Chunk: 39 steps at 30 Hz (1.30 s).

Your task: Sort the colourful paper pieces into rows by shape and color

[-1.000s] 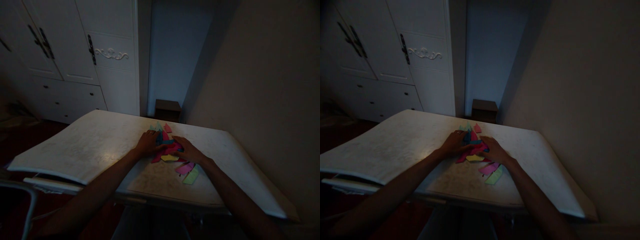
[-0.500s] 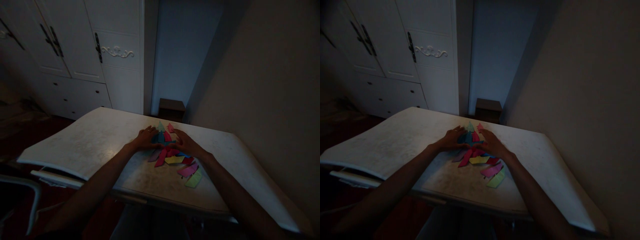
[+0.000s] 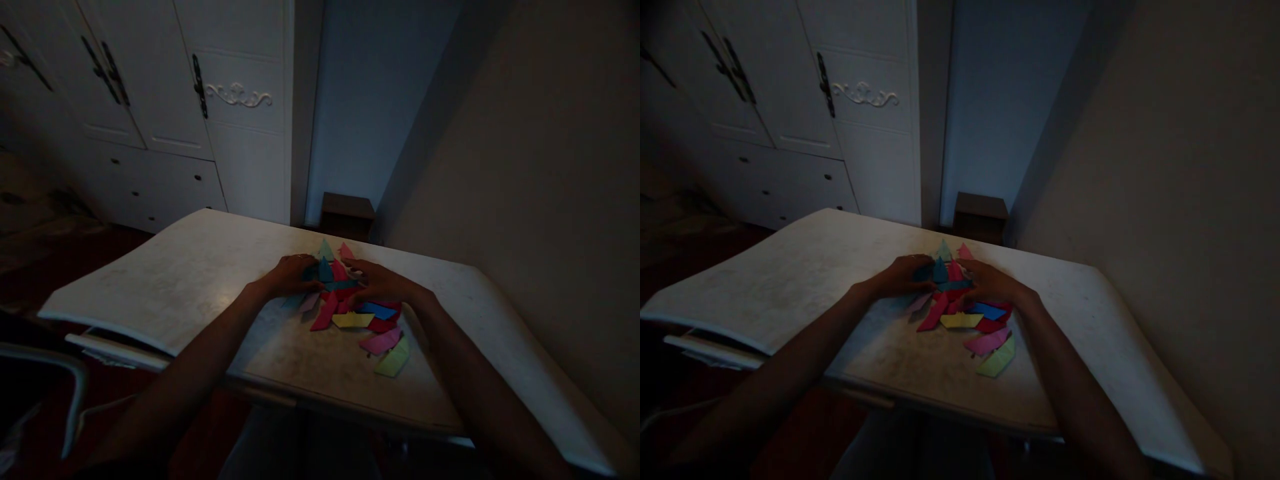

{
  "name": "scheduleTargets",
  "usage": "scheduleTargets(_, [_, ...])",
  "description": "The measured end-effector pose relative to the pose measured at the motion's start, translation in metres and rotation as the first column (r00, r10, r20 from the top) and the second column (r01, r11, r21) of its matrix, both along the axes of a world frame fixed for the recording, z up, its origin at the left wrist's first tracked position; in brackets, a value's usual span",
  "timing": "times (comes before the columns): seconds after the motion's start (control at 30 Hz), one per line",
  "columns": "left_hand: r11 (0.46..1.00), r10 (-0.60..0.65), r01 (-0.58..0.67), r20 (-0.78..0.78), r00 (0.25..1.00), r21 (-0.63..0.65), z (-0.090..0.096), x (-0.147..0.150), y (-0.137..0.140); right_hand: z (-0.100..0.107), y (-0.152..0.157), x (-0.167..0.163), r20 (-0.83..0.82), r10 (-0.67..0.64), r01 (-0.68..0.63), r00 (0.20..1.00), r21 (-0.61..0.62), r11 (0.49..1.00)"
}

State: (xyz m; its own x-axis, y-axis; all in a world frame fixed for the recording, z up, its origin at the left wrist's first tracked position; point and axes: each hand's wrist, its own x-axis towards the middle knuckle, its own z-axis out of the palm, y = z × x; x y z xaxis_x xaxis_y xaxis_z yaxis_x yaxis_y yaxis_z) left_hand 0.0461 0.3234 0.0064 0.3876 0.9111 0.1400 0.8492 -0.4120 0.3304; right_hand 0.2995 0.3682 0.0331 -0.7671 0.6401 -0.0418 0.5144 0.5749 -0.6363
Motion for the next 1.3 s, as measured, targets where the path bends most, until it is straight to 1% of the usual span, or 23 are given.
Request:
scheduleTargets(0.1, [1.0, -0.003, 0.003, 0.013, 1.0, 0.01, -0.002, -0.001, 0.0, -0.003, -0.007, 0.0, 0.016, -0.031, 0.031, 0.999, -0.001, 1.0])
scheduleTargets(0.2, [0.999, -0.021, 0.019, 0.039, 0.999, 0.034, -0.004, -0.001, 0.0, -0.007, -0.011, -0.003, -0.011, -0.059, 0.059, 0.998, 0.004, 0.998])
scheduleTargets(0.4, [0.995, -0.008, -0.003, 0.12, 0.993, 0.097, -0.005, 0.002, -0.001, -0.013, -0.007, -0.001, -0.085, -0.012, 0.016, 0.996, 0.043, 0.999])
scheduleTargets(0.53, [0.993, -0.007, -0.012, 0.159, 0.987, 0.115, -0.006, 0.005, -0.003, -0.013, -0.009, -0.001, -0.129, -0.04, 0.04, 0.991, -0.001, 0.999])
scheduleTargets(0.67, [0.995, 0.019, -0.032, 0.139, 0.99, 0.09, -0.009, 0.006, -0.005, -0.011, -0.011, -0.003, -0.165, -0.06, 0.052, 0.984, -0.055, 0.997])
scheduleTargets(0.77, [0.995, 0.033, -0.046, 0.145, 0.989, 0.09, -0.009, 0.007, -0.006, -0.01, -0.01, -0.003, -0.183, -0.065, 0.056, 0.981, -0.057, 0.997])
scheduleTargets(0.87, [0.99, 0.03, -0.052, 0.171, 0.985, 0.129, -0.007, 0.006, -0.006, -0.009, -0.007, -0.004, -0.217, -0.066, 0.057, 0.974, -0.047, 0.997])
scheduleTargets(0.93, [0.985, -0.008, -0.023, 0.179, 0.984, 0.169, -0.007, 0.006, -0.007, -0.007, -0.005, -0.004, -0.24, -0.061, 0.055, 0.969, -0.033, 0.998])
scheduleTargets(1.07, [0.966, -0.148, 0.108, 0.161, 0.976, 0.234, -0.007, 0.008, -0.011, -0.006, -0.003, -0.004, -0.309, -0.082, 0.074, 0.947, -0.036, 0.997])
scheduleTargets(1.17, [0.96, -0.203, 0.171, 0.127, 0.971, 0.224, -0.009, 0.01, -0.014, -0.007, -0.003, -0.005, -0.362, -0.121, 0.103, 0.924, -0.069, 0.992])
scheduleTargets(1.3, [0.965, -0.206, 0.182, 0.119, 0.971, 0.187, -0.008, 0.011, -0.015, -0.009, -0.002, -0.007, -0.442, -0.192, 0.172, 0.876, -0.085, 0.981])
